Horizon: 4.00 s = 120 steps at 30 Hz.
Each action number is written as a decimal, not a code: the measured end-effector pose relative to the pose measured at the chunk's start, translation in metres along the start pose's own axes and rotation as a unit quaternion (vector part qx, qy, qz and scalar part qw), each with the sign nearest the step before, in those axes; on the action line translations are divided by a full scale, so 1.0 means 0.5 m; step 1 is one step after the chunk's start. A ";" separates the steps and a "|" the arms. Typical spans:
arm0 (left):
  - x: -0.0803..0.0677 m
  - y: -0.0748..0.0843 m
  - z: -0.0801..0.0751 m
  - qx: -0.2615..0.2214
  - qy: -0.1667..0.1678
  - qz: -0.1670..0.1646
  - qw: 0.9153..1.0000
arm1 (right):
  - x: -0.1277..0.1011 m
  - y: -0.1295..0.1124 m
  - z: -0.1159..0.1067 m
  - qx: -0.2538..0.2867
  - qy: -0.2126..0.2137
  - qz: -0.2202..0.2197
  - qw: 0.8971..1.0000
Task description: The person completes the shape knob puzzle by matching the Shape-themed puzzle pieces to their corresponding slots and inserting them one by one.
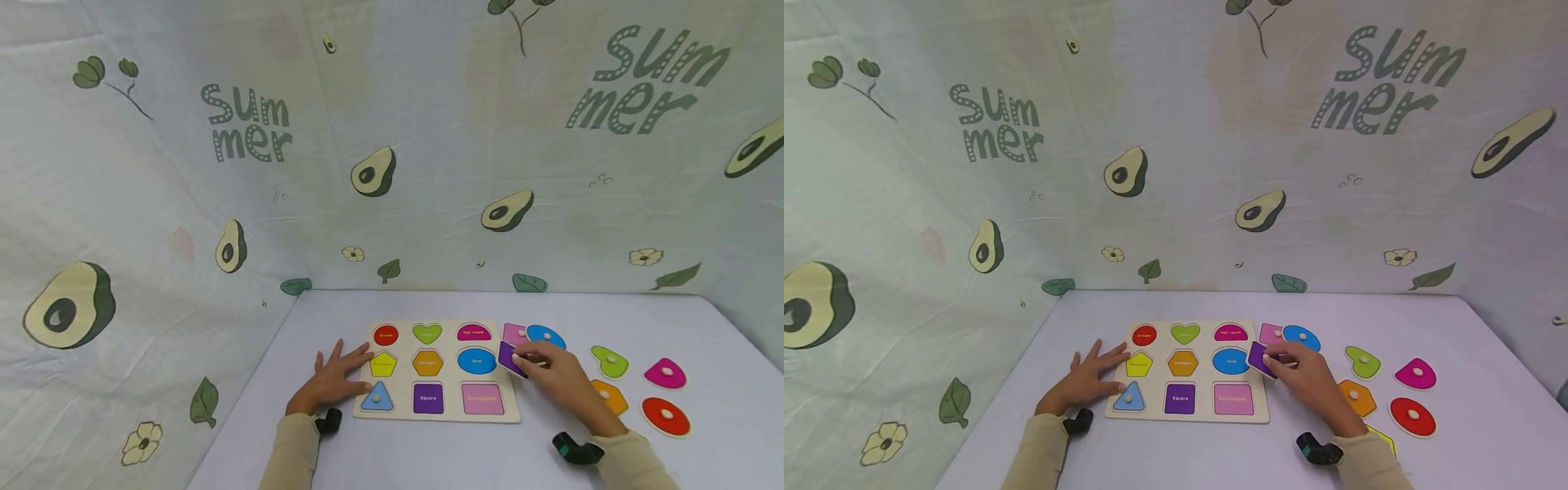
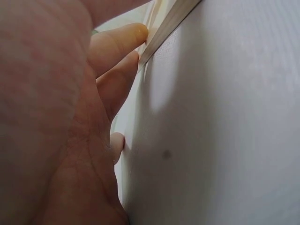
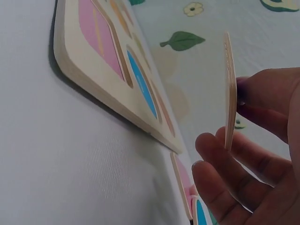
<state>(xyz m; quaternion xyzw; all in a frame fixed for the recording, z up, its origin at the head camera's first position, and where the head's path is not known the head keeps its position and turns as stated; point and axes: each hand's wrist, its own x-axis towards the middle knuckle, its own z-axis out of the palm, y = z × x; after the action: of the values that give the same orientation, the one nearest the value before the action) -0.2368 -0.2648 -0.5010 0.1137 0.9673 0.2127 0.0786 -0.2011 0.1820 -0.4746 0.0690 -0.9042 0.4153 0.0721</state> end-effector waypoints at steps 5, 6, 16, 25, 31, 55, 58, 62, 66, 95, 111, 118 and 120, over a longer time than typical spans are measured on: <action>-0.002 0.003 -0.002 -0.011 -0.001 0.000 1.000 | 0.005 -0.014 0.010 0.013 -0.003 -0.014 1.000; -0.003 0.003 -0.002 -0.012 -0.001 0.000 1.000 | 0.006 -0.016 0.013 0.018 -0.004 -0.016 1.000; -0.006 -0.002 -0.001 -0.012 -0.006 -0.001 1.000 | 0.020 -0.039 0.038 0.037 -0.022 -0.023 0.999; 0.001 -0.004 0.000 -0.013 -0.003 -0.003 1.000 | 0.033 -0.059 0.061 0.047 -0.025 -0.032 0.998; 0.003 -0.003 -0.001 -0.006 0.003 -0.004 1.000 | 0.040 -0.065 0.070 0.051 -0.024 -0.034 0.998; -0.007 0.000 0.000 -0.011 -0.010 -0.010 1.000 | 0.042 -0.106 0.115 0.074 -0.064 -0.015 0.995; -0.003 0.000 -0.001 -0.010 -0.004 -0.007 1.000 | 0.046 -0.111 0.119 0.085 -0.069 -0.023 0.994; -0.001 0.000 -0.001 -0.007 -0.003 -0.007 1.000 | 0.050 -0.109 0.128 0.089 -0.072 -0.028 0.993; -0.002 0.000 -0.002 -0.008 -0.002 -0.009 1.000 | 0.052 -0.114 0.141 0.091 -0.076 -0.026 0.993; 0.000 0.003 0.000 -0.010 0.003 -0.010 1.000 | 0.025 -0.142 0.177 0.110 -0.135 -0.071 0.982; -0.002 0.005 0.002 -0.008 -0.002 -0.018 1.000 | 0.011 -0.135 0.197 0.082 -0.144 -0.115 0.979; 0.001 0.004 0.002 -0.010 0.000 -0.013 1.000 | 0.011 -0.142 0.196 0.045 -0.149 -0.120 0.980; 0.002 0.002 0.002 -0.006 0.001 -0.015 1.000 | 0.011 -0.143 0.198 0.032 -0.149 -0.125 0.980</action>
<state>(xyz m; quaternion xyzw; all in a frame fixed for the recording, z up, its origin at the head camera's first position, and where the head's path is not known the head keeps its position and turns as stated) -0.2374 -0.2632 -0.5016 0.0989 0.9675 0.2178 0.0818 -0.2007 0.0602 -0.4841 0.2448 -0.8751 0.4171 -0.0143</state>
